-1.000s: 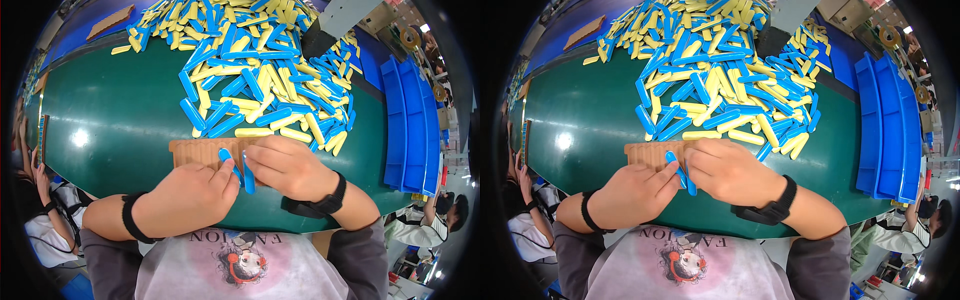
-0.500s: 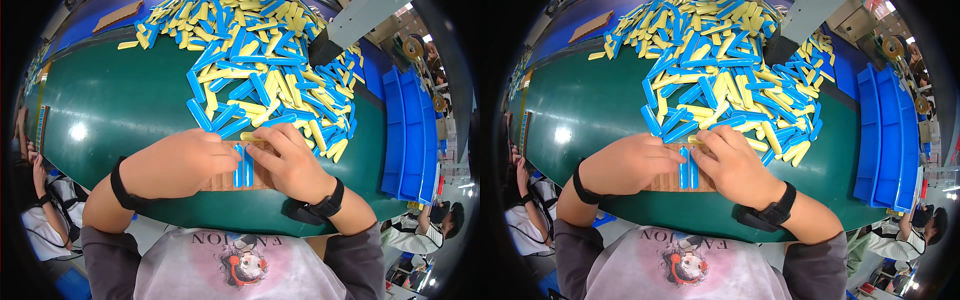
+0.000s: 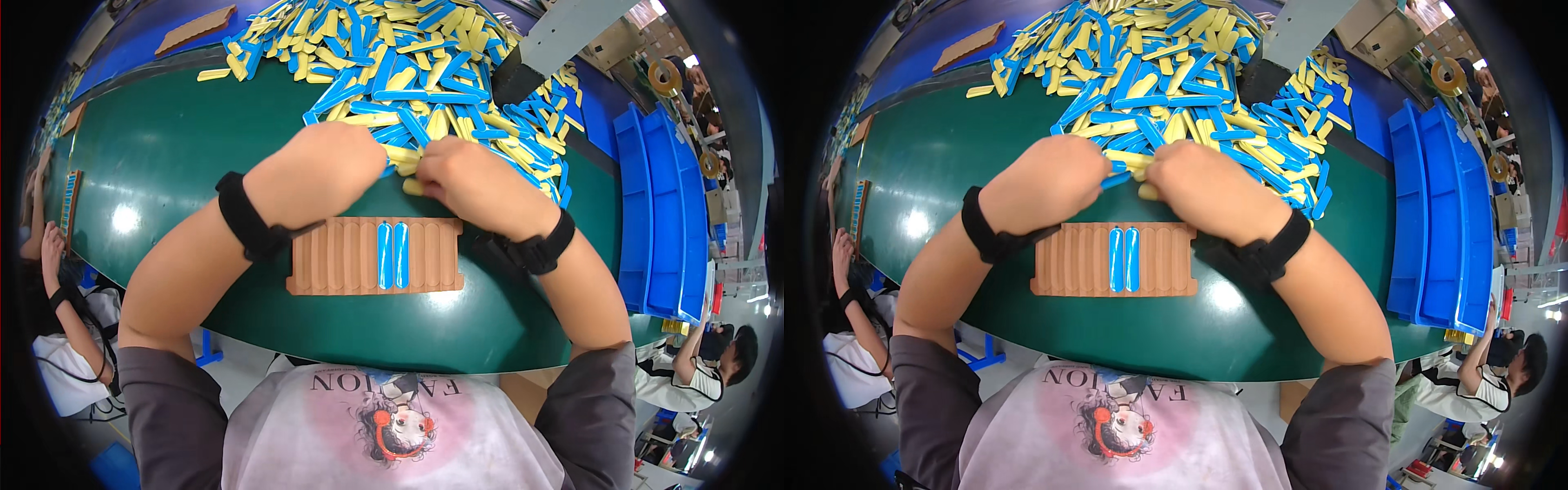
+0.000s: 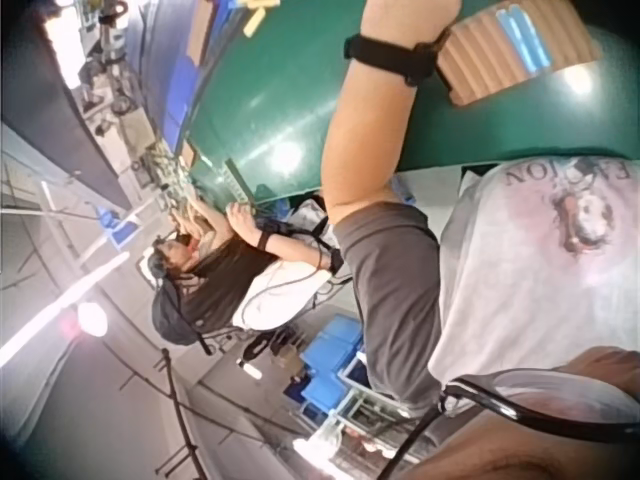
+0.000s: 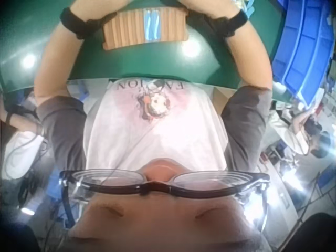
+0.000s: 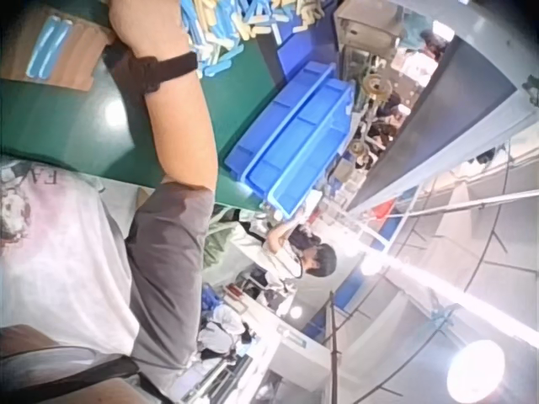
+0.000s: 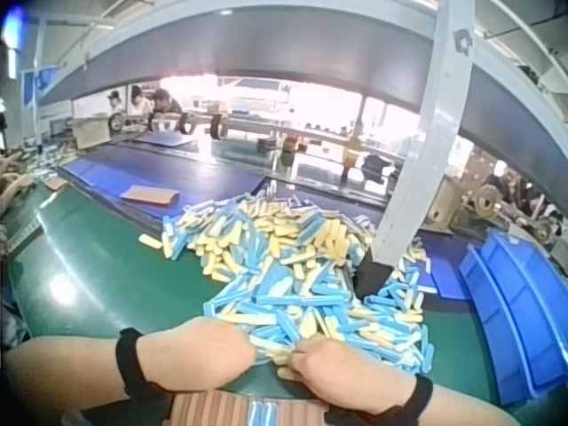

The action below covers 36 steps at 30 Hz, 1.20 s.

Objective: Manually inserting blue plastic strips into slots on a brown tray base on an assembly line.

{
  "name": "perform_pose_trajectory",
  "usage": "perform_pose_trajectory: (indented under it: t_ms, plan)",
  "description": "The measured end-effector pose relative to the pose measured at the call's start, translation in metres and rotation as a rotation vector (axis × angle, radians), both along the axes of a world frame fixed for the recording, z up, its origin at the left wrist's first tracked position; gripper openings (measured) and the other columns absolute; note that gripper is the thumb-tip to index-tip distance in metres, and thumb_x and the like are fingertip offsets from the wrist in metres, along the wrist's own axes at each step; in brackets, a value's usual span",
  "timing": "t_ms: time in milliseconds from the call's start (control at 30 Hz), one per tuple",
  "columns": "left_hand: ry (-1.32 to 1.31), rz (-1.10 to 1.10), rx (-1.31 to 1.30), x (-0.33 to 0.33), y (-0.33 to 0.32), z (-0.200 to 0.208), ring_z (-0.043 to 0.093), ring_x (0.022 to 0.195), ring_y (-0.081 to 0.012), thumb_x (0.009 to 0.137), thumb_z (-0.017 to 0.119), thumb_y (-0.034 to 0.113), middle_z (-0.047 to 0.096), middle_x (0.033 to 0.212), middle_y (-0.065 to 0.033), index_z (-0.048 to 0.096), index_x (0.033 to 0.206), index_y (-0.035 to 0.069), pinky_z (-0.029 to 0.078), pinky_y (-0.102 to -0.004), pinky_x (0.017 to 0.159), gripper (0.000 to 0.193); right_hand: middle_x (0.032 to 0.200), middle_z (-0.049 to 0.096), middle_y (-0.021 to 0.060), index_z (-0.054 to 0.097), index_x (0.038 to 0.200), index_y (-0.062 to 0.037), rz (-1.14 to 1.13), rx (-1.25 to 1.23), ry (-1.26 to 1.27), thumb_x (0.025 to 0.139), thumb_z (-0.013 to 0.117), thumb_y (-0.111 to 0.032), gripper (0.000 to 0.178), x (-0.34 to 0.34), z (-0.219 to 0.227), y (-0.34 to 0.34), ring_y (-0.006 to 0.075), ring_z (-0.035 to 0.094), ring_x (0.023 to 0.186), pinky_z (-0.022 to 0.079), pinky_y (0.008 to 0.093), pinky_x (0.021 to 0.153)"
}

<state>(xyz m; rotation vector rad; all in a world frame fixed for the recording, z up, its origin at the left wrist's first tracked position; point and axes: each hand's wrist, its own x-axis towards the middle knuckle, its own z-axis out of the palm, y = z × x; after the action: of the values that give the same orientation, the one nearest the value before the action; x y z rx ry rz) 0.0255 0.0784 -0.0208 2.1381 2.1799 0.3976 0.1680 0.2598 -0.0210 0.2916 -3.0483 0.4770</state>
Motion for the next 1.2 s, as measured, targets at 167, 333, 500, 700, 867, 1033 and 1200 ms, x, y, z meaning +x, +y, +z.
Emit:
perform_pose_trajectory:
  t_ms: [167, 333, 500, 700, 867, 1033, 1200]
  plan:
    - [-0.093, 0.172, -0.068, -0.022, 0.003, -0.001, 0.061, 0.071, -0.0356, 0.076, 0.067, 0.008, 0.061, 0.070, -0.0176, 0.062, 0.088, 0.002, 0.047, -0.0432, 0.064, 0.015, 0.082, 0.060, 0.0155, 0.064, 0.080, 0.0019, -0.090, 0.066, 0.081, 0.074, 0.062, -0.001, 0.007, 0.005, -0.001, 0.017, 0.0331, 0.059, 0.085, 0.050, 0.0409, 0.077]
    - [-0.429, 0.131, 0.138, 0.004, -0.020, 0.011, 0.053, 0.049, -0.0206, 0.077, 0.070, 0.002, 0.057, 0.057, -0.0090, 0.061, 0.109, 0.004, 0.041, -0.0270, 0.051, 0.033, 0.079, 0.058, 0.0119, 0.061, 0.078, 0.0007, -0.088, 0.127, 0.121, 0.071, 0.064, 0.003, 0.008, 0.006, -0.004, 0.014, 0.0316, 0.057, 0.082, 0.048, 0.0400, 0.074]
    - [-0.495, 0.219, 0.101, 0.020, -0.036, 0.009, 0.055, 0.051, -0.0175, 0.079, 0.067, 0.000, 0.060, 0.061, -0.0099, 0.058, 0.114, 0.001, 0.042, -0.0274, 0.051, 0.036, 0.080, 0.065, 0.0101, 0.065, 0.081, -0.0036, -0.098, -0.002, 0.062, 0.066, 0.061, 0.009, 0.020, 0.003, -0.001, 0.003, 0.0289, 0.054, 0.081, 0.043, 0.0392, 0.073]
    - [-0.421, 0.288, 0.368, -0.005, -0.023, -0.004, 0.053, 0.050, -0.0190, 0.083, 0.062, 0.001, 0.058, 0.063, -0.0116, 0.059, 0.115, 0.004, 0.043, -0.0285, 0.051, 0.032, 0.080, 0.066, 0.0089, 0.066, 0.084, -0.0060, -0.141, -0.079, 0.514, 0.073, 0.062, 0.006, 0.017, 0.001, -0.001, 0.002, 0.0275, 0.058, 0.079, 0.046, 0.0389, 0.071]
    - [-0.214, 0.209, 0.424, 0.026, -0.054, 0.013, 0.057, 0.055, -0.0237, 0.080, 0.064, 0.000, 0.061, 0.069, -0.0113, 0.066, 0.092, 0.002, 0.045, -0.0329, 0.053, 0.013, 0.097, 0.066, 0.0147, 0.062, 0.086, -0.0005, -0.008, -0.118, 0.534, 0.073, 0.063, 0.002, 0.013, 0.050, 0.010, -0.038, 0.0300, 0.064, 0.086, 0.053, 0.0377, 0.070]
    - [-0.343, 0.073, 0.154, 0.059, -0.076, 0.012, 0.060, 0.078, -0.0272, 0.073, 0.071, 0.003, 0.060, 0.087, -0.0112, 0.061, 0.104, -0.001, 0.048, -0.0356, 0.068, 0.033, 0.107, 0.062, 0.0192, 0.061, 0.089, 0.0050, 0.132, -0.107, 0.418, 0.069, 0.065, -0.005, 0.022, 0.091, -0.007, -0.059, 0.0333, 0.063, 0.093, 0.054, 0.0396, 0.075]
    - [-0.336, -0.026, 0.110, 0.060, -0.075, 0.001, 0.059, 0.085, -0.0272, 0.069, 0.076, 0.008, 0.058, 0.099, -0.0124, 0.061, 0.106, -0.003, 0.049, -0.0348, 0.071, 0.041, 0.103, 0.063, 0.0186, 0.063, 0.092, 0.0063, 0.088, -0.001, 0.324, 0.069, 0.065, -0.005, 0.026, 0.094, -0.010, -0.070, 0.0336, 0.059, 0.104, 0.052, 0.0414, 0.082]
